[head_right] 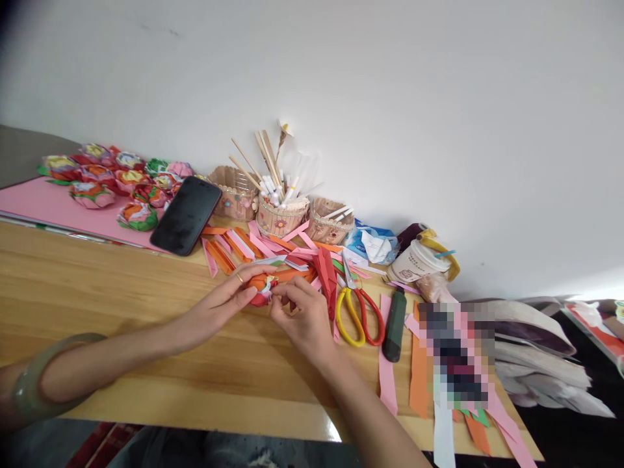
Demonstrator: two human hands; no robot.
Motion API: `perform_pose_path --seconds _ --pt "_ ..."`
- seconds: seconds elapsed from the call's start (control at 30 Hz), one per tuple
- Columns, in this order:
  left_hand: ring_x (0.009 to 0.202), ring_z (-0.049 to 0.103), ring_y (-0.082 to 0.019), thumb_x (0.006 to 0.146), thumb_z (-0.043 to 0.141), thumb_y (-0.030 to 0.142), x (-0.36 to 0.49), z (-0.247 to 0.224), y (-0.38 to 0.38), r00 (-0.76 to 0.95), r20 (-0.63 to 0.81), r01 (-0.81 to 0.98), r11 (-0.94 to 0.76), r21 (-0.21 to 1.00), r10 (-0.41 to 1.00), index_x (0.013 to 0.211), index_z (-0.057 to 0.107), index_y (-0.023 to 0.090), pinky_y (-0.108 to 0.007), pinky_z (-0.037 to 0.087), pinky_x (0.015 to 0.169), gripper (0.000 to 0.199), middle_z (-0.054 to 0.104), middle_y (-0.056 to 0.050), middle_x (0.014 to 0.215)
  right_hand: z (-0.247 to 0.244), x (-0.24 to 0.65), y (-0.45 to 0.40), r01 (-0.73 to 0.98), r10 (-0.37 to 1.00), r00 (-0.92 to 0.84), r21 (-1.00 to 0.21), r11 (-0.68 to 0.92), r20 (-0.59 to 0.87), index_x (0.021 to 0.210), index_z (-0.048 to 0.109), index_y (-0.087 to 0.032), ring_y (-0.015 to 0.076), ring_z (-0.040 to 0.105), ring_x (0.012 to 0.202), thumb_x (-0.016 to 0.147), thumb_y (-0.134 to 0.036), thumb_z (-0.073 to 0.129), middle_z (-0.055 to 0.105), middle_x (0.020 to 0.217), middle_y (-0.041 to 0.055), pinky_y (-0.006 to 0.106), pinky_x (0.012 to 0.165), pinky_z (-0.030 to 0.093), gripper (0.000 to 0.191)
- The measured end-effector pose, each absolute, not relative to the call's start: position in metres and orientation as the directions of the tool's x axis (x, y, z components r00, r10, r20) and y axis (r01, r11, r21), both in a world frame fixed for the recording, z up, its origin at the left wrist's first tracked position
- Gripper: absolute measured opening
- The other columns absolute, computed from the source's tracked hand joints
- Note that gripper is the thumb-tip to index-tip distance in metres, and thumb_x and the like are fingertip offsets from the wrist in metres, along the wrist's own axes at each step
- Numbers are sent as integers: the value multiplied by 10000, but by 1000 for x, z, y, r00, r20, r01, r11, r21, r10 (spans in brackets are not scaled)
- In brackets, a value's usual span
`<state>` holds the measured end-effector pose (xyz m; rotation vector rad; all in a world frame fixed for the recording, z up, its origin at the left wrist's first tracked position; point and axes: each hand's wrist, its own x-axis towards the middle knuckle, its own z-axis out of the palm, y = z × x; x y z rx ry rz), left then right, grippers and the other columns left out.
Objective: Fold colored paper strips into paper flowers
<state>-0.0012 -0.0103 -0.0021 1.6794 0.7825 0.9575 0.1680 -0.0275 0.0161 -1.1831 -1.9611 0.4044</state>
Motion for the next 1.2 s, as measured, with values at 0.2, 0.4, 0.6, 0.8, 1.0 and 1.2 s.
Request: perform_pose_path --seconds 0.2,0.4,0.6,0.8,1.0,1.2 --pt "1266 347 -189 909 384 338 0 -5 -9 459 240 72 -305 950 855 1230 479 269 -388 223 1109 341 452 -59 1289 11 169 -26 631 838 -262 -573 524 478 749 654 -155 98 500 541 807 -146 524 560 639 17 216 503 413 143" --pt "1259 359 -183 902 406 313 0 -8 -8 450 251 103 -329 939 857 1246 479 284 -398 234 1106 352 445 -58 1280 10 168 -28 663 853 -224 -567 488 471 731 674 -152 100 486 524 789 -140 534 533 604 7 219 481 383 152" --pt "1263 375 -206 886 435 332 -2 -8 -6 447 249 62 -308 949 859 1234 501 279 -403 250 1100 358 469 -57 1296 19 171 -25 486 950 -194 -817 309 244 707 687 -167 100 460 544 764 -202 590 574 639 13 226 487 351 118" --pt "1258 388 -203 881 439 334 -2 -7 -5 459 228 30 -272 962 859 1224 517 271 -393 247 1102 357 487 -51 1301 20 175 -22 401 962 -238 -889 220 130 708 684 -167 110 477 583 753 -254 627 579 666 15 244 530 362 113" --pt "1282 375 -224 878 449 351 -2 -1 -4 495 136 -25 -143 989 858 1214 534 273 -422 240 1105 355 472 -45 1354 20 173 -23 434 950 -262 -859 271 168 677 665 -164 103 454 570 768 -247 606 542 638 2 231 517 358 137" --pt "1271 386 -263 871 448 411 -1 1 -8 531 18 -129 60 990 847 1256 493 302 -370 491 903 402 350 -30 1448 19 171 -25 435 932 -245 -830 351 266 757 702 -176 111 464 583 807 -234 556 557 662 21 237 511 351 165"
